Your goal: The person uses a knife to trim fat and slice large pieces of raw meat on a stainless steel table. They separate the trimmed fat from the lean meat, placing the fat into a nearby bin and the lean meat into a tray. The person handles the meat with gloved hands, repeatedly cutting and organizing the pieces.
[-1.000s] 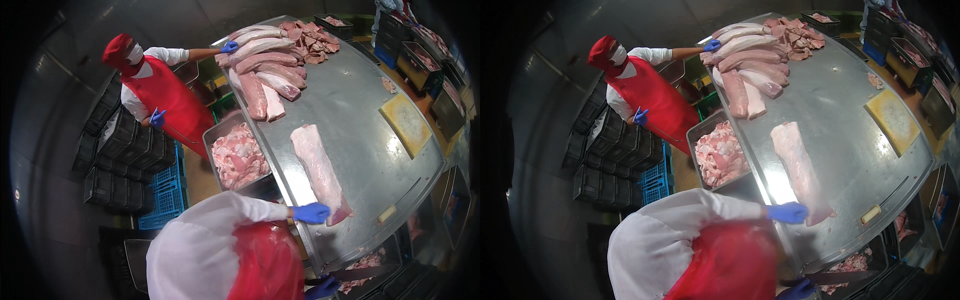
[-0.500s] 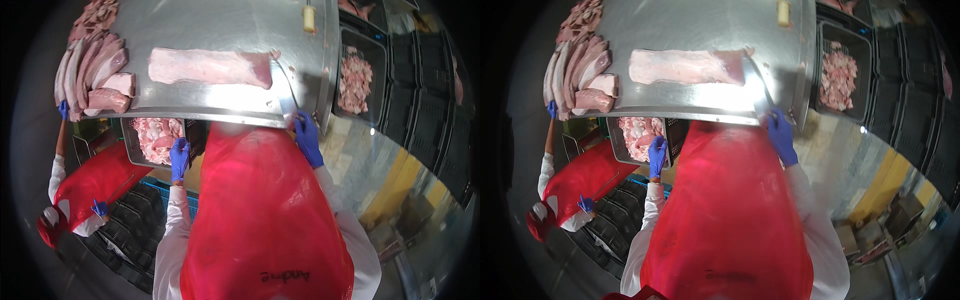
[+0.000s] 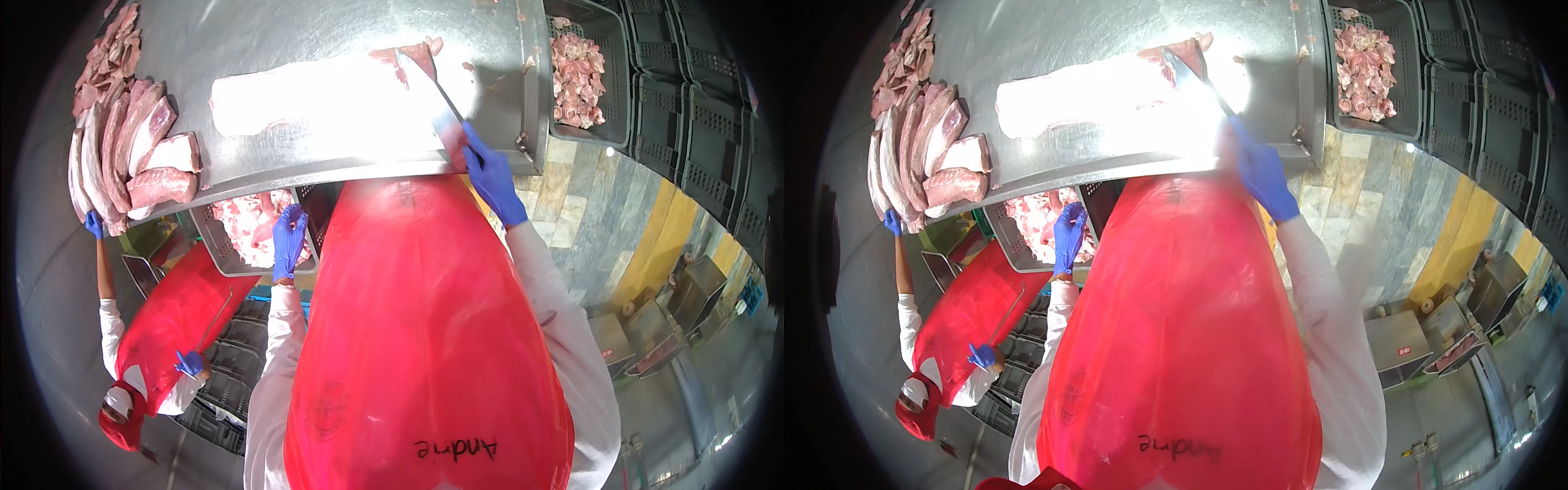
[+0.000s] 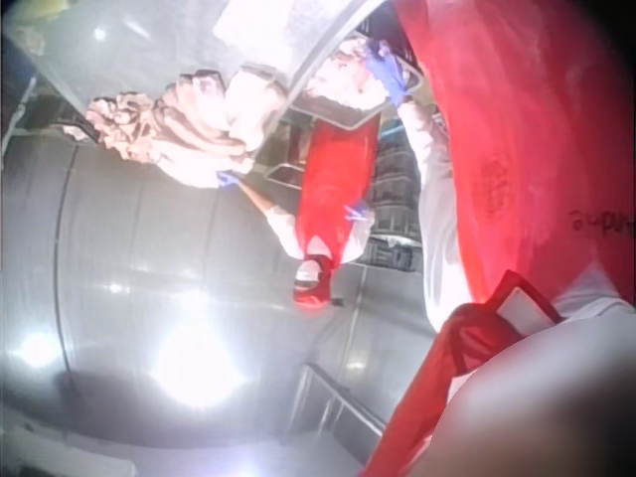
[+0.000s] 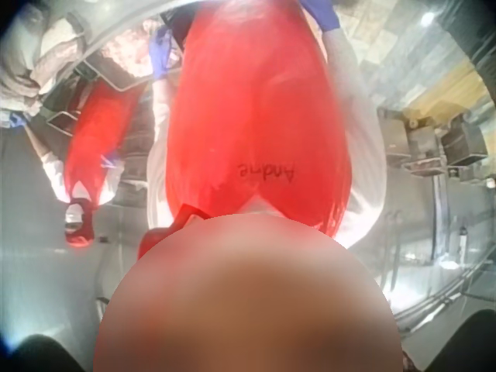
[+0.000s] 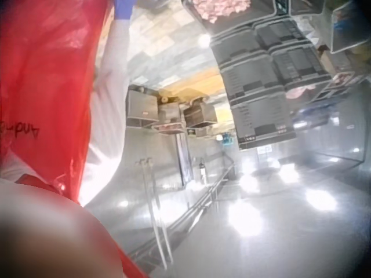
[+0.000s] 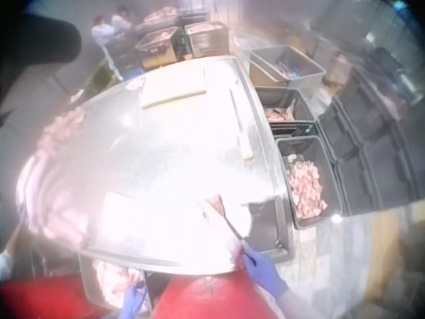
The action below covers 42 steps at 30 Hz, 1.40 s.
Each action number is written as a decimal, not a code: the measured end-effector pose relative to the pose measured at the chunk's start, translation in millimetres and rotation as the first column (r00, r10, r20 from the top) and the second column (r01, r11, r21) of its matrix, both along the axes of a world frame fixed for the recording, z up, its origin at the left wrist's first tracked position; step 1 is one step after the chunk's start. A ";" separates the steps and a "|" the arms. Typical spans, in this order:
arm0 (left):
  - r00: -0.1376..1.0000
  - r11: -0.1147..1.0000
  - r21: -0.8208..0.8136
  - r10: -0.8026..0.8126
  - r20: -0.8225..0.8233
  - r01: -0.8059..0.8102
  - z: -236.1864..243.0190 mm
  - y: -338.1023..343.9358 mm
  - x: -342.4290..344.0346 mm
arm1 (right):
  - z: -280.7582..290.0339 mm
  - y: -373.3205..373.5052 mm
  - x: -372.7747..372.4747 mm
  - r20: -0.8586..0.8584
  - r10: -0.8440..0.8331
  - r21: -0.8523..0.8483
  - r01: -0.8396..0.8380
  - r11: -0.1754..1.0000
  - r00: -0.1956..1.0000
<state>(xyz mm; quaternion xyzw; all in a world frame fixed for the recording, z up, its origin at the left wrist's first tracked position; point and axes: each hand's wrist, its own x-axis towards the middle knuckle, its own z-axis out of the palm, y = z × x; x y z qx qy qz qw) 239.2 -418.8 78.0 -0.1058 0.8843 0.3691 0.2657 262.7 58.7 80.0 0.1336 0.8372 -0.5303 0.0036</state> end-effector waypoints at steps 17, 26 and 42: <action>0.971 0.992 0.098 -0.051 -0.233 0.075 23.0 -24.9 -72.2 | -6.4 -63.2 -39.9 0.165 -0.137 -0.101 0.155 0.983 0.977; 0.959 0.994 0.097 -0.021 -0.283 0.050 10.1 -81.4 -143.8 | 40.8 -60.6 -71.2 0.178 -0.072 -0.079 0.087 0.993 0.981; 0.944 0.972 0.232 0.049 -0.326 0.030 -49.8 -79.8 -288.5 | -2.7 -104.9 -94.8 0.129 -0.152 0.035 0.148 0.988 0.980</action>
